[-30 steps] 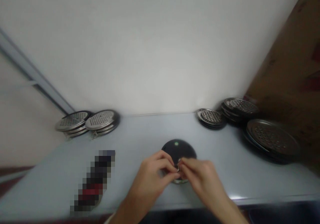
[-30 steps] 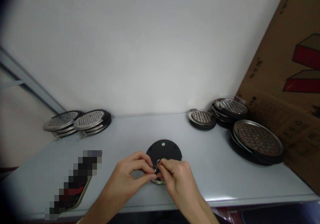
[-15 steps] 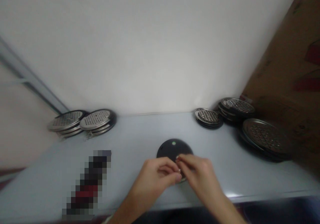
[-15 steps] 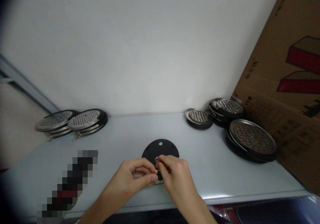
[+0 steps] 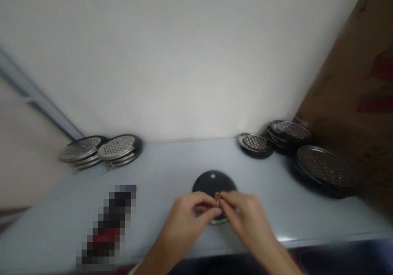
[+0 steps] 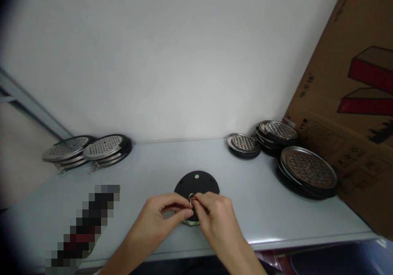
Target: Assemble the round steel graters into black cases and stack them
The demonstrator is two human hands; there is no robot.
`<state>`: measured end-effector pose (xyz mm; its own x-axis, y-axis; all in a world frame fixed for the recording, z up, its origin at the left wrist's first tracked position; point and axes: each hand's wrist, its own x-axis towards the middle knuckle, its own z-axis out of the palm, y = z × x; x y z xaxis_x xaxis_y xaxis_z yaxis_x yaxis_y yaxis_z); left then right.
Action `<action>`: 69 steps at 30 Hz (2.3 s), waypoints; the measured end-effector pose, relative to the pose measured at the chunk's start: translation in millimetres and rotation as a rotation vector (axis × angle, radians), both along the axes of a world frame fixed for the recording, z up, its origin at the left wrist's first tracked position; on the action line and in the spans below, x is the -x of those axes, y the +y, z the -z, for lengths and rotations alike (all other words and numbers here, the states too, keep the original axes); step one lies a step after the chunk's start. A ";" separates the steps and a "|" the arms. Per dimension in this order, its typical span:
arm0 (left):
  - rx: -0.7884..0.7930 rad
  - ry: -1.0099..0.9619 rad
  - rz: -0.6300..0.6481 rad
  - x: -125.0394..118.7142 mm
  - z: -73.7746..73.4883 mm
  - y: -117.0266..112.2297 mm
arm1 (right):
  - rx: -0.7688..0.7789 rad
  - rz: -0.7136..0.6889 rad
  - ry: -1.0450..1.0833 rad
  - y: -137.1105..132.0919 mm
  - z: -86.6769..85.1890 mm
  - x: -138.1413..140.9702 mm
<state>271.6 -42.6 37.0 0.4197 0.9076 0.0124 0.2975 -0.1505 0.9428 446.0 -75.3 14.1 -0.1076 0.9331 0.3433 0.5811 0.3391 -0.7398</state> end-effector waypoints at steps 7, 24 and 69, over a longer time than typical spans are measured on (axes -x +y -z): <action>-0.130 0.130 0.028 0.7 -0.7 -1.9 | -0.026 -0.005 -0.103 -4.0 3.5 2.3; -0.042 0.225 0.064 3.3 -10.3 -4.4 | -0.073 -0.053 -0.325 -6.2 9.7 7.3; -0.770 0.295 0.124 14.4 63.6 -0.3 | -0.177 -0.192 -0.016 -13.2 48.1 -16.2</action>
<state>257.2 -43.0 -26.6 0.5997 0.6368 0.4846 0.4546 -0.7695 0.4487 462.3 -88.4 -34.0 -0.2838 0.8207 0.4960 0.5050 0.5676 -0.6502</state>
